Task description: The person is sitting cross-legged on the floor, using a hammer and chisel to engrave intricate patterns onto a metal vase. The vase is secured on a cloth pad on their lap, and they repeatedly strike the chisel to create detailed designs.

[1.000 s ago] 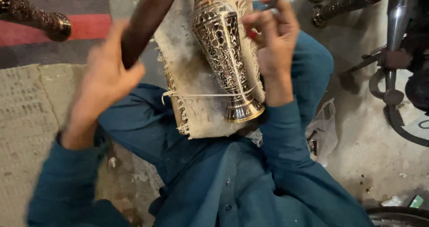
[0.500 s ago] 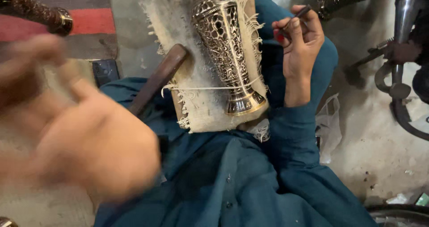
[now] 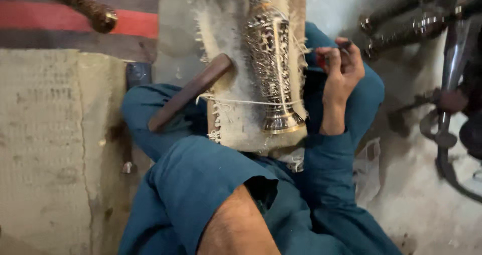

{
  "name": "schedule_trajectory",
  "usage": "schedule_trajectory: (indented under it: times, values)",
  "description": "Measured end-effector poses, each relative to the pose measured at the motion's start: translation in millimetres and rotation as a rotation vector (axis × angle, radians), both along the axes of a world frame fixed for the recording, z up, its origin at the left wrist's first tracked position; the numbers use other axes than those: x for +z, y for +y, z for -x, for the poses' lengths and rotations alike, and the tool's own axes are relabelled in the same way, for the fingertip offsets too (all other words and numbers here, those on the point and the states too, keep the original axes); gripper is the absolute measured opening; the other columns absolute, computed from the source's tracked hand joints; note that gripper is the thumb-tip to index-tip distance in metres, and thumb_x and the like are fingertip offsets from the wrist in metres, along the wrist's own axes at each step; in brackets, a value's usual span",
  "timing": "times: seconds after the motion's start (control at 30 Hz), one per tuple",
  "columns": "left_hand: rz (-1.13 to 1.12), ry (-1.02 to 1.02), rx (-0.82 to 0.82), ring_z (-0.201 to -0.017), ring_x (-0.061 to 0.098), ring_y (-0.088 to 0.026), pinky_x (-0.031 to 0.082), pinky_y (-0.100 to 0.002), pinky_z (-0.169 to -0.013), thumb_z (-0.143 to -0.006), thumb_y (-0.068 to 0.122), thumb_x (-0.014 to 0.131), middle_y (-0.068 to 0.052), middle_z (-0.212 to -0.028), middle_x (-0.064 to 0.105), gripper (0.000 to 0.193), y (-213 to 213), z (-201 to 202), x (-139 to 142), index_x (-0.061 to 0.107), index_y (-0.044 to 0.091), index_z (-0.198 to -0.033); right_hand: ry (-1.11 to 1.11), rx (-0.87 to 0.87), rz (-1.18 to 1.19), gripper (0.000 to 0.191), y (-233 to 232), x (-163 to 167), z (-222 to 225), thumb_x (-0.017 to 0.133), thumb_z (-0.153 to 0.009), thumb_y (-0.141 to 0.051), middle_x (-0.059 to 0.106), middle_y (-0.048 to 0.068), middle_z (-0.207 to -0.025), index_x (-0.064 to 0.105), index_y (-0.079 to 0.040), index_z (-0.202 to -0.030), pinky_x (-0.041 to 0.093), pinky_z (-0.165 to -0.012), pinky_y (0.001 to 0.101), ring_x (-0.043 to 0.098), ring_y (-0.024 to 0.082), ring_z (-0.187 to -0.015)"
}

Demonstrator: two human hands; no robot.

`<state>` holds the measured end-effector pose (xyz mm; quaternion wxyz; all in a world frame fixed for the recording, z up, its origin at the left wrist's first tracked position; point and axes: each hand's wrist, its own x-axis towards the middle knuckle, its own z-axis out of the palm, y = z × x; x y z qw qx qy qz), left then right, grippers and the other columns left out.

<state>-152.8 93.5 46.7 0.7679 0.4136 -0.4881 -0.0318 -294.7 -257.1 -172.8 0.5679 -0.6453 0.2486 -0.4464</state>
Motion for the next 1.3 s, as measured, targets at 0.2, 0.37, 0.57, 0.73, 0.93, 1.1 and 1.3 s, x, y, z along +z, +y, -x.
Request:
schedule_trajectory:
  times: [0.2, 0.37, 0.57, 0.73, 0.93, 1.1, 1.3]
  values:
    - [0.019, 0.018, 0.0, -0.122, 0.059, -0.037, 0.046, -0.044, -0.107, -0.093, 0.016, 0.071, -0.025, -0.131, 0.062, 0.059, 5.6, 18.0, 11.0, 0.049, -0.003, -0.144, 0.021, -0.059, 0.035, 0.018, 1.0, 18.1, -4.4, 0.057, -0.111, -0.005, 0.077, 0.012, -0.102, 0.057, -0.001, -0.129, 0.06, -0.078, 0.0252, 0.071, 0.014, -0.086]
    - [0.0, 0.037, -0.019, -0.123, 0.059, -0.036, 0.046, -0.043, -0.108, -0.095, 0.015, 0.069, -0.023, -0.132, 0.062, 0.056, -6.9, 19.2, 14.5, 0.05, -0.002, -0.144, 0.022, -0.09, 0.084, 0.018, 4.7, 26.6, 13.5, 0.058, -0.112, -0.003, 0.075, 0.015, -0.105, 0.057, 0.001, -0.13, 0.06, -0.082, 0.0276, 0.07, 0.015, -0.09]
    - [0.029, 0.043, -0.037, -0.124, 0.06, -0.034, 0.046, -0.041, -0.11, -0.098, 0.015, 0.067, -0.022, -0.133, 0.063, 0.052, 2.1, 26.5, 15.5, 0.05, -0.002, -0.144, 0.002, -0.119, 0.055, 0.02, 0.4, 28.0, 26.0, 0.057, -0.111, -0.003, 0.075, 0.015, -0.105, 0.057, 0.001, -0.131, 0.063, -0.085, 0.03, 0.072, 0.017, -0.093]
    - [0.025, 0.054, -0.018, -0.125, 0.06, -0.032, 0.046, -0.041, -0.111, -0.1, 0.014, 0.066, -0.021, -0.134, 0.063, 0.05, 9.1, 30.5, 12.5, 0.051, -0.001, -0.145, 0.026, -0.114, 0.041, 0.02, -0.8, 27.7, 28.0, 0.056, -0.112, -0.003, 0.075, 0.015, -0.105, 0.057, 0.001, -0.132, 0.063, -0.086, 0.0305, 0.072, 0.017, -0.093]
    - [0.008, 0.071, -0.008, -0.125, 0.061, -0.03, 0.046, -0.039, -0.113, -0.103, 0.014, 0.063, -0.02, -0.134, 0.064, 0.046, 9.8, 27.3, 0.8, 0.051, 0.0, -0.145, 0.015, -0.06, 0.057, 0.018, -3.0, 22.5, 22.8, 0.054, -0.112, -0.002, 0.074, 0.014, -0.107, 0.058, 0.001, -0.13, 0.063, -0.087, 0.0312, 0.072, 0.018, -0.096]
    - [-0.016, 0.092, 0.003, -0.126, 0.061, -0.029, 0.046, -0.038, -0.114, -0.105, 0.013, 0.062, -0.019, -0.135, 0.064, 0.044, 11.8, 19.1, -19.0, 0.051, 0.001, -0.145, 0.032, -0.027, -0.007, 0.014, -8.3, 11.5, 23.5, 0.058, -0.111, -0.002, 0.074, 0.013, -0.107, 0.057, 0.0, -0.125, 0.066, -0.09, 0.0332, 0.074, 0.02, -0.101]
    - [-0.084, 0.123, 0.029, -0.127, 0.062, -0.027, 0.046, -0.037, -0.116, -0.108, 0.012, 0.06, -0.017, -0.136, 0.065, 0.04, 8.3, -7.3, -32.8, 0.052, 0.001, -0.146, -0.082, -0.047, -0.223, 0.016, -17.9, 13.5, 28.1, 0.063, -0.11, -0.006, 0.074, 0.015, -0.104, 0.06, -0.001, -0.124, 0.064, -0.083, 0.033, 0.074, 0.022, -0.095]
